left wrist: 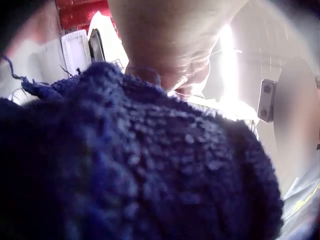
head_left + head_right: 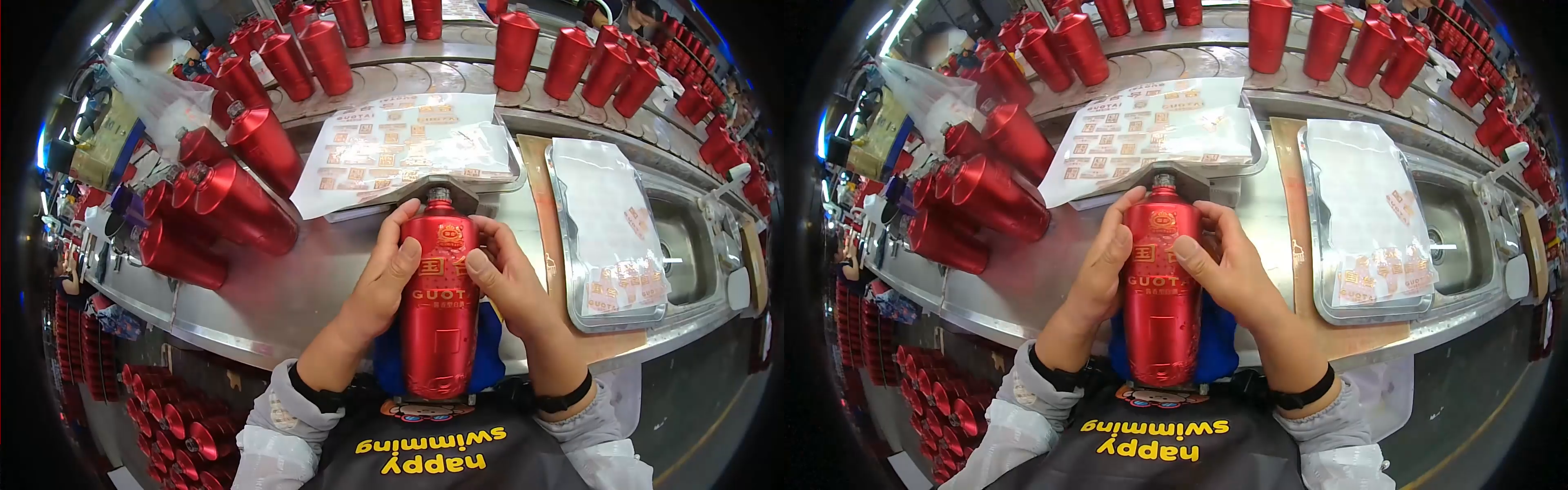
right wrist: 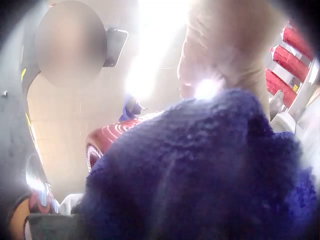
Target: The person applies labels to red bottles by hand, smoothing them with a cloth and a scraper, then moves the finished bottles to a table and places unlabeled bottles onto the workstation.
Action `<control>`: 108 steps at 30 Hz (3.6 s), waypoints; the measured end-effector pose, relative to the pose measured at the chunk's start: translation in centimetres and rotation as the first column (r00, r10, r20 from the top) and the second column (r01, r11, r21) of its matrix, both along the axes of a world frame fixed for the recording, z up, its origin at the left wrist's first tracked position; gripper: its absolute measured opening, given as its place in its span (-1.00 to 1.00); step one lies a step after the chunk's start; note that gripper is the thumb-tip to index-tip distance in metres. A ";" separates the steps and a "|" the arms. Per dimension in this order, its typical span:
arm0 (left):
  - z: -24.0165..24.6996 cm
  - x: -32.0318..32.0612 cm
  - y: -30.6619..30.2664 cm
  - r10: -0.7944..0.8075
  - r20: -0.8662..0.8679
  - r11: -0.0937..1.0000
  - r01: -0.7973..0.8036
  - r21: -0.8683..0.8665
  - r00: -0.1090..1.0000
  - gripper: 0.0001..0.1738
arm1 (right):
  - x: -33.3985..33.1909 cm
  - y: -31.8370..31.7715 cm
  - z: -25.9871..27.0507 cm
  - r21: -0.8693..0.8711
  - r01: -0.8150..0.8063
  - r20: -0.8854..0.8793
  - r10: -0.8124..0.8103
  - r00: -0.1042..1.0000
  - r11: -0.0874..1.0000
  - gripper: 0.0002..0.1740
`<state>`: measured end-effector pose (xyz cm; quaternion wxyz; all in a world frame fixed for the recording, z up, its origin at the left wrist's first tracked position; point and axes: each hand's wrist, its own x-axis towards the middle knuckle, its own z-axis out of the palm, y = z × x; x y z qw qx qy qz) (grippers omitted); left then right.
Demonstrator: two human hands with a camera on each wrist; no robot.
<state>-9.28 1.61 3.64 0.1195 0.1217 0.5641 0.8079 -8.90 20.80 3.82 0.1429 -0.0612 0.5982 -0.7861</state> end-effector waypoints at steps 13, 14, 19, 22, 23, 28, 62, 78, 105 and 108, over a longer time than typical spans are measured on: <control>-0.4 0.0 0.0 -0.021 -0.027 1.000 0.022 0.004 0.999 -0.12 | -0.2 -0.1 0.2 -0.034 0.011 0.033 -0.010 0.999 0.999 -0.15; -0.3 0.0 0.0 -0.025 -0.027 1.000 0.026 0.012 0.999 -0.11 | -0.1 -0.2 0.0 -0.032 0.018 0.020 -0.017 1.000 0.999 -0.15; -0.3 0.0 0.0 -0.042 0.003 0.999 0.042 0.029 0.999 -0.11 | 0.1 0.0 -0.3 -0.111 0.024 0.043 -0.019 0.999 0.994 -0.19; -0.4 0.0 0.0 -0.048 0.031 0.998 0.047 0.041 0.998 -0.07 | 0.1 0.8 -1.1 -0.163 -0.005 0.090 0.020 0.996 0.987 -0.26; -0.5 0.0 0.0 -0.049 0.042 0.998 0.047 0.045 0.998 -0.05 | 0.2 0.7 -1.0 -0.162 0.017 0.081 -0.004 0.997 0.987 -0.28; -0.1 -0.1 -0.4 -0.073 0.073 0.992 0.065 0.108 0.995 -0.04 | 0.3 0.2 -0.8 -0.163 0.046 0.086 -0.033 0.996 0.985 -0.35; 2.5 1.6 -2.6 -0.520 -0.748 0.557 -0.501 -0.663 0.412 -0.25 | 1.8 0.6 -1.1 -0.079 -0.049 -0.113 0.040 0.993 0.996 -0.13; 3.4 -1.0 -2.4 -0.531 -0.781 0.572 -0.541 -0.617 0.328 -0.44 | -3.1 2.2 6.2 0.323 0.288 -0.537 -0.077 0.840 0.902 -0.82; 2.3 -3.3 0.4 0.084 -0.423 0.808 -0.310 -0.501 0.902 -0.75 | -3.2 3.1 3.9 0.216 0.136 -0.194 -0.094 0.976 0.967 -0.77; 2.4 -3.3 0.4 0.083 -0.468 0.756 -0.362 -0.545 0.880 -0.75 | -3.1 2.8 4.0 0.243 0.122 -0.221 -0.068 0.973 0.962 -0.78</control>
